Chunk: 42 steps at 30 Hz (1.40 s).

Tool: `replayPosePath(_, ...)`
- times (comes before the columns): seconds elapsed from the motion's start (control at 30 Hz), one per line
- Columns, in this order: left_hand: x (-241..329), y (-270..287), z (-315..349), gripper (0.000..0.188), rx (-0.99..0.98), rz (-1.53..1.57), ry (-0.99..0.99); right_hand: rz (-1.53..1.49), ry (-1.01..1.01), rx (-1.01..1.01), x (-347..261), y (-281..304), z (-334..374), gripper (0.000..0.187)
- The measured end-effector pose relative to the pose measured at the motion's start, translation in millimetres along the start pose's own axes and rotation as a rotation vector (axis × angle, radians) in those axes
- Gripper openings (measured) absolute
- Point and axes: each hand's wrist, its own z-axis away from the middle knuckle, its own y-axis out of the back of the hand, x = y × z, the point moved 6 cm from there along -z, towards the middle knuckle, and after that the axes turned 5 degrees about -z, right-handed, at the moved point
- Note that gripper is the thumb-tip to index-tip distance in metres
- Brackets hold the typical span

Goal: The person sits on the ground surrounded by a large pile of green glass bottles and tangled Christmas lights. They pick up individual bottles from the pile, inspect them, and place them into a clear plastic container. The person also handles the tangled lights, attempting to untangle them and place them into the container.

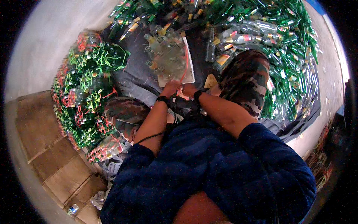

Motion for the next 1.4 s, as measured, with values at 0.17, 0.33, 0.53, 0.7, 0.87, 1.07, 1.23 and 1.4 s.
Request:
replayPosePath(0.17,-4.4,-8.4,10.3,0.017,0.299,0.533,0.005,-0.927,-0.333,-0.032,-4.9,30.6,24.7,0.023)
replayPosePath(0.33,19.3,4.1,12.7,0.02,0.289,-0.354,-0.207,-0.702,-0.091,0.061,-12.8,37.0,23.4,0.009)
replayPosePath(0.53,-10.1,-16.8,12.8,0.021,0.146,0.764,0.125,0.109,0.103,0.435,-0.9,40.2,26.6,0.01)
replayPosePath(0.7,-13.5,-20.1,16.0,0.024,0.076,1.156,0.384,0.071,0.04,0.528,-2.2,66.7,40.6,0.018)
replayPosePath(0.87,4.6,-7.9,13.0,0.028,-0.089,0.98,0.186,-0.186,-0.286,0.095,-13.2,73.7,45.4,0.03)
replayPosePath(1.07,-11.8,-35.7,-2.0,0.031,-0.136,1.026,0.289,-0.397,-0.238,-0.017,-5.6,57.7,44.1,0.049)
replayPosePath(1.23,-27.8,-55.4,-16.9,0.026,-0.117,1.117,0.191,-0.257,-0.306,0.095,8.7,56.6,37.7,0.056)
replayPosePath(1.4,-11.8,-44.7,-25.2,0.043,0.043,0.121,-0.102,0.034,-0.101,0.442,2.1,93.2,49.9,0.033)
